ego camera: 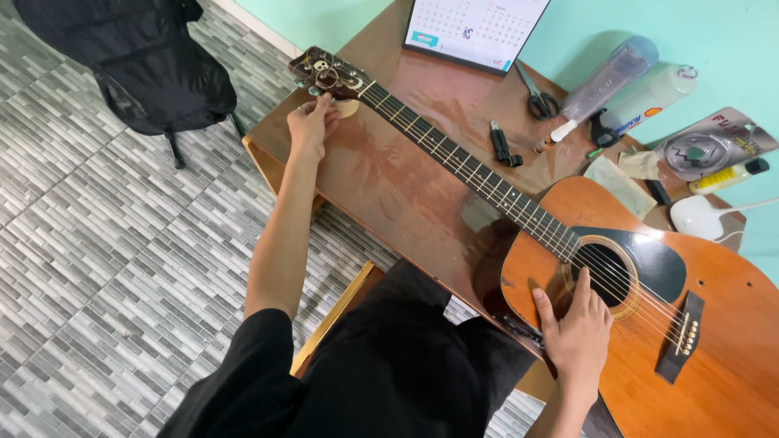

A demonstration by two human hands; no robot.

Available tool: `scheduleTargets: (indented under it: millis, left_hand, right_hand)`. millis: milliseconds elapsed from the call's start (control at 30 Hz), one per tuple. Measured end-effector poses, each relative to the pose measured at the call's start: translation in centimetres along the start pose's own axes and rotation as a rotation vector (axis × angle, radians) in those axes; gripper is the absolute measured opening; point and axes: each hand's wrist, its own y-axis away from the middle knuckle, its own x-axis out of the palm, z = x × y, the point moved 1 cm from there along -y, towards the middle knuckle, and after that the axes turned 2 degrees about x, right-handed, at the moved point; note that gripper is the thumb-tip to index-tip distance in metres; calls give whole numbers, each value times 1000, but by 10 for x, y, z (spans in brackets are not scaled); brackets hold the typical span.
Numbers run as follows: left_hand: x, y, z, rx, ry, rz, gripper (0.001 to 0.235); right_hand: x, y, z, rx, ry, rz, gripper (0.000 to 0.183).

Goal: The person tunes an acoustic guitar by turning the tuning pegs at the headstock and plucking strings to check pitch. They repeatedly adjust individual strings and test the sound by strumming.

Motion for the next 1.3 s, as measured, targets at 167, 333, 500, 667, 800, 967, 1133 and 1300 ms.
scheduleTargets:
  millis: [167, 333, 500, 667, 800, 967, 1133, 1300]
  left_hand:
    - [-4, -36, 33, 802, -552, -63, 8]
    - [-6, -8, 12, 354, -205, -89, 17]
    - [-5, -30, 14, 821, -697, -14, 12]
    - [1, -17, 6, 482, -363, -53, 20]
    - [5, 1, -2, 103, -218, 36, 15]
    - [-2, -4, 20, 739, -692, -40, 29]
    - [8, 6, 2, -36, -25, 5, 34]
    - [0, -27, 27, 686, -522, -74, 6]
  right_hand:
    - [2, -1, -2, 7, -4, 0, 97]
    - [2, 1, -3, 20, 11, 1, 98]
    - [-2, 0, 2, 17, -7, 3, 95]
    - [1, -4, 1, 11, -10, -15, 96]
    - [-1, -1, 0, 17, -6, -3, 95]
    - [-2, -2, 1, 17, -5, -4, 97]
    - [-3, -3, 2, 14, -16, 0, 95]
    - [-3, -2, 3, 24, -23, 6, 96]
